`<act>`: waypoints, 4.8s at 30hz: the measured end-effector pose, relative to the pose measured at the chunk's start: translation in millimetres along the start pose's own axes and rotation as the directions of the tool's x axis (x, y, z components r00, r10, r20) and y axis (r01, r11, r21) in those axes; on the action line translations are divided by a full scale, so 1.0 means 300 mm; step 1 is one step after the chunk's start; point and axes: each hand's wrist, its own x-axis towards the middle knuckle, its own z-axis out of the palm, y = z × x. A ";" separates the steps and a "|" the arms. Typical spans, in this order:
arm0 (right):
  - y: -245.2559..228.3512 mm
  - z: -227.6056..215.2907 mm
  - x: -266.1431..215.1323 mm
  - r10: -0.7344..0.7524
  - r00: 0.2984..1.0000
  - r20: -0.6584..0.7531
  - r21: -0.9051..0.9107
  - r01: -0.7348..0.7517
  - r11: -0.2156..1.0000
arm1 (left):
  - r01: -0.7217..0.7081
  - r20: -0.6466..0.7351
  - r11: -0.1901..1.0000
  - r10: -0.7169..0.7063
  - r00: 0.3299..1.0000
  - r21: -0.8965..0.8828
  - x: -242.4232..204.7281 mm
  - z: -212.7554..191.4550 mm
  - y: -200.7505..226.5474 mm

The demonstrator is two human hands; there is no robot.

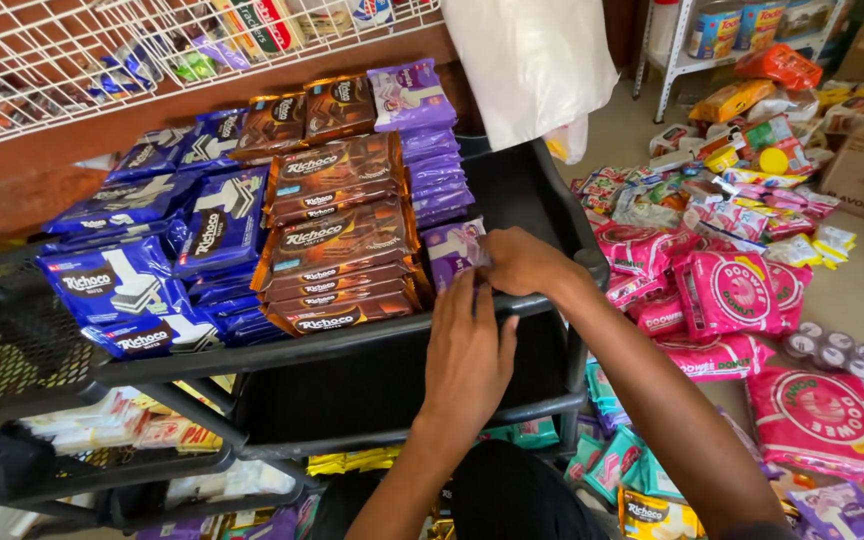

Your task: Picking up snack packages from the floor and organizing them onto a retail shelf.

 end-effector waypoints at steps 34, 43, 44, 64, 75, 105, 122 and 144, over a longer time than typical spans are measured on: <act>-0.161 -0.050 -0.157 -0.070 0.896 -0.438 0.078 0.115 0.990 | 0.032 0.014 0.985 -0.035 0.999 0.170 0.011 0.037 -0.014; 0.010 0.418 -0.660 0.152 0.606 -0.781 0.442 0.365 0.819 | -0.153 -0.001 0.988 0.153 0.988 0.005 -0.279 0.105 0.031; 0.087 0.536 -0.757 0.324 0.656 -0.681 0.640 0.320 0.699 | -0.095 0.067 0.986 0.105 0.992 -0.139 -0.348 0.137 0.048; 0.110 1.733 -2.608 0.940 -0.341 0.020 0.607 -0.742 -0.283 | 0.203 0.819 0.794 0.545 0.177 -0.573 -0.938 0.907 0.525; 0.267 1.663 -2.343 0.979 0.039 -0.199 0.738 -0.652 0.176 | 0.387 0.914 0.890 0.343 -0.216 -0.242 -1.489 1.244 0.449; 0.129 1.165 -1.968 0.908 0.331 -0.257 0.570 -0.706 0.419 | 0.798 0.836 0.346 0.065 -0.545 0.493 -1.412 1.244 0.446; 0.281 1.161 -2.116 0.912 0.036 -0.408 0.646 -0.694 0.317 | 0.903 0.940 0.427 0.288 -0.180 0.042 -1.296 1.239 0.378; 0.143 0.761 -1.617 0.922 0.329 -0.204 0.976 0.146 0.163 | 0.662 0.676 0.158 0.278 0.682 -0.733 -0.872 0.904 0.382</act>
